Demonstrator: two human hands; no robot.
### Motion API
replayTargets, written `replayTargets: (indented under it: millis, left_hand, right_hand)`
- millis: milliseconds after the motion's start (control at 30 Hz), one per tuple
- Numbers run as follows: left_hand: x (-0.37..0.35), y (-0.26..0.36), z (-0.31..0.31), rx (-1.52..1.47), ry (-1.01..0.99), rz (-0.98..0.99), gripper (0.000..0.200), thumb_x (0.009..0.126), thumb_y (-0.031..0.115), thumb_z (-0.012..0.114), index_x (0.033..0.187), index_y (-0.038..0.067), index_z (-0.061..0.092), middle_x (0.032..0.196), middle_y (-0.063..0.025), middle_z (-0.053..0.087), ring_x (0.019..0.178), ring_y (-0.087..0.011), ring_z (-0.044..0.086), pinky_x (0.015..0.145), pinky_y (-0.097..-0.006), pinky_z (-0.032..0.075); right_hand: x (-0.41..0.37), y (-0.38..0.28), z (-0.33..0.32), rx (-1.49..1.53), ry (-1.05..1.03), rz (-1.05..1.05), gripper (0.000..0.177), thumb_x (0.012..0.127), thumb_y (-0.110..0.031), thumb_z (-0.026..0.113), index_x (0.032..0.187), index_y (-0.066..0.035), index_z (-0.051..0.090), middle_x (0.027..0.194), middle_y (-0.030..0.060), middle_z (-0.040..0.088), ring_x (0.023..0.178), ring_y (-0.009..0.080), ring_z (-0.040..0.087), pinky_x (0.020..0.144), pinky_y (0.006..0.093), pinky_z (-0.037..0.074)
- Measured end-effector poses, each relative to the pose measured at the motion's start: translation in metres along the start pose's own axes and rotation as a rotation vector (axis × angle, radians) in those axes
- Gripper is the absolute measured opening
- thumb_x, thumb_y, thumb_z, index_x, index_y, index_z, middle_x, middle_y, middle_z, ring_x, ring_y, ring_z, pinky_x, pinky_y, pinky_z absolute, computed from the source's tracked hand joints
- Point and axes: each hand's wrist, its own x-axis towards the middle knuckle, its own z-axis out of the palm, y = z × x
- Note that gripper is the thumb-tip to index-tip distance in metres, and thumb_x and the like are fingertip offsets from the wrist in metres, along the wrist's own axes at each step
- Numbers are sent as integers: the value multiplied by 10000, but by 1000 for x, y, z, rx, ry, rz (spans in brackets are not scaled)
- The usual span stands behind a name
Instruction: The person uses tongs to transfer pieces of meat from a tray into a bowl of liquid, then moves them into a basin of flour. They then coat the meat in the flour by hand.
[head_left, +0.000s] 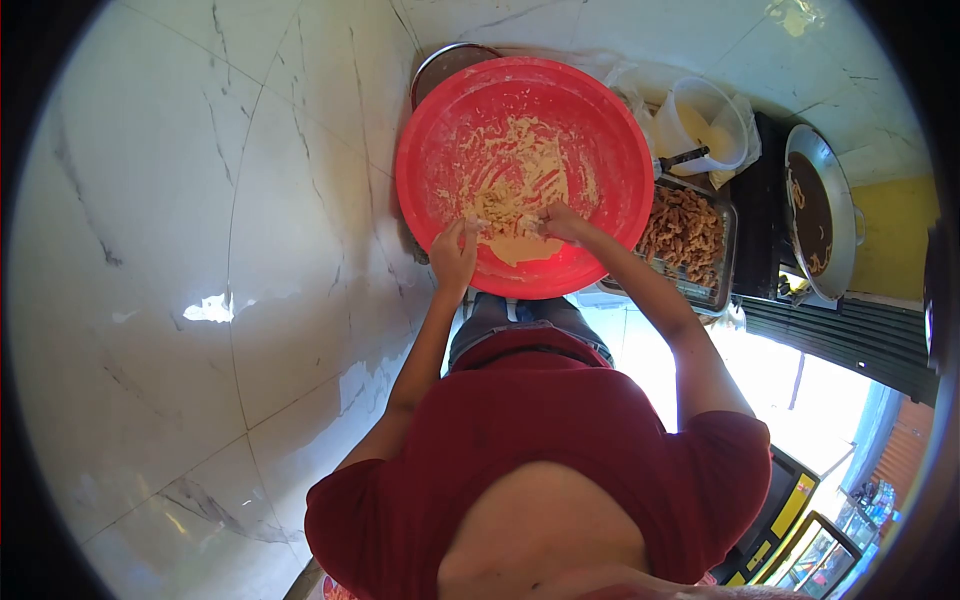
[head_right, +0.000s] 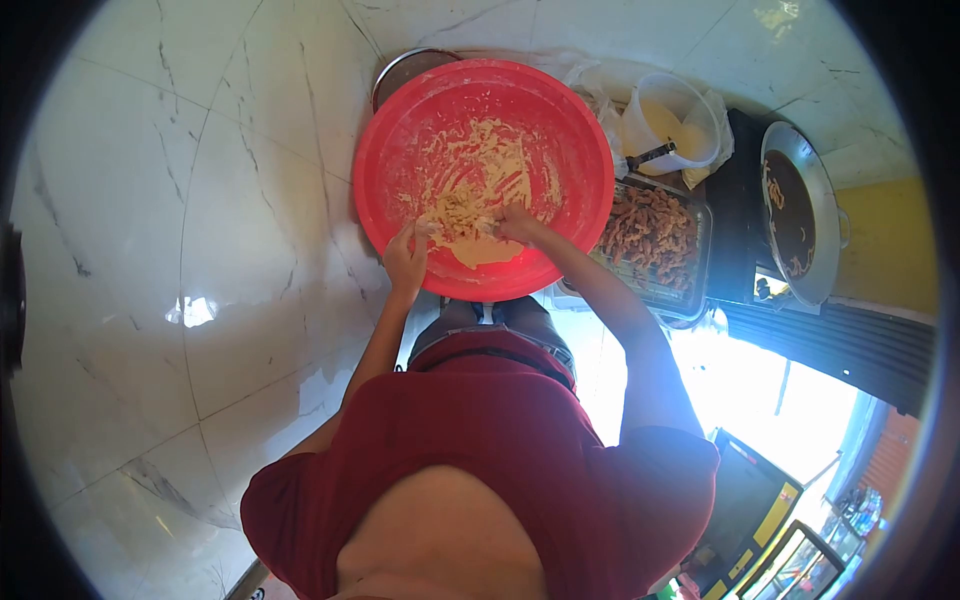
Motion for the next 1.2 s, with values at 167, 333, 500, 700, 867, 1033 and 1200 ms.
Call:
replayTargets:
  millis: [167, 333, 500, 700, 867, 1033, 1200]
  left_hand:
    - [0, 2, -1, -7, 2, 14, 309, 931, 282, 453, 846, 95, 685, 816, -80, 663, 739, -265, 621, 664, -339, 457]
    - [-1, -3, 1, 15, 7, 37, 258, 912, 243, 472, 855, 104, 683, 796, -83, 652, 715, -276, 611, 652, -349, 453]
    - [-1, -4, 1, 39, 11, 23, 242, 906, 223, 473, 859, 106, 681, 797, -85, 650, 711, -283, 607, 647, -355, 452]
    - [-1, 7, -4, 26, 4, 10, 243, 906, 223, 474, 857, 106, 682, 813, -84, 654, 712, -283, 608, 648, -350, 455]
    - [-2, -2, 0, 20, 1, 10, 235, 904, 219, 480, 853, 110, 682, 818, -79, 657, 716, -278, 610, 647, -346, 456]
    - [-1, 1, 0, -14, 11, 22, 227, 900, 204, 481, 853, 104, 680, 812, -86, 655, 714, -288, 606, 644, -359, 453]
    - [-2, -3, 0, 25, 2, 5, 229, 899, 202, 478, 855, 101, 679, 811, -89, 654, 714, -292, 604, 646, -363, 451]
  right_hand:
    - [-25, -35, 2, 302, -8, 11, 196, 839, -29, 557, 1019, 3, 628, 790, 15, 615, 686, 91, 581, 630, 224, 480]
    - [-18, -32, -1, 242, 75, -59, 173, 894, -132, 550, 967, 1, 633, 815, 33, 620, 701, 89, 583, 626, 222, 473]
    - [-10, -25, -6, 275, 102, -99, 184, 867, -110, 592, 988, 24, 622, 856, 58, 635, 728, 89, 590, 626, 220, 465]
    - [-26, -39, -5, 195, 131, -159, 297, 798, -22, 632, 1083, 55, 593, 885, 58, 648, 774, 96, 607, 678, 226, 478]
    - [-20, -32, -4, 166, 160, -138, 221, 813, -115, 648, 974, 35, 629, 805, 46, 635, 706, 92, 588, 618, 235, 464]
    - [-19, -34, 3, -411, 172, -268, 239, 812, -233, 656, 715, -14, 642, 596, 49, 579, 571, 103, 542, 532, 291, 432]
    - [11, -40, -11, -533, 246, -417, 223, 797, -208, 640, 705, -6, 633, 571, 62, 582, 533, 142, 541, 524, 320, 432]
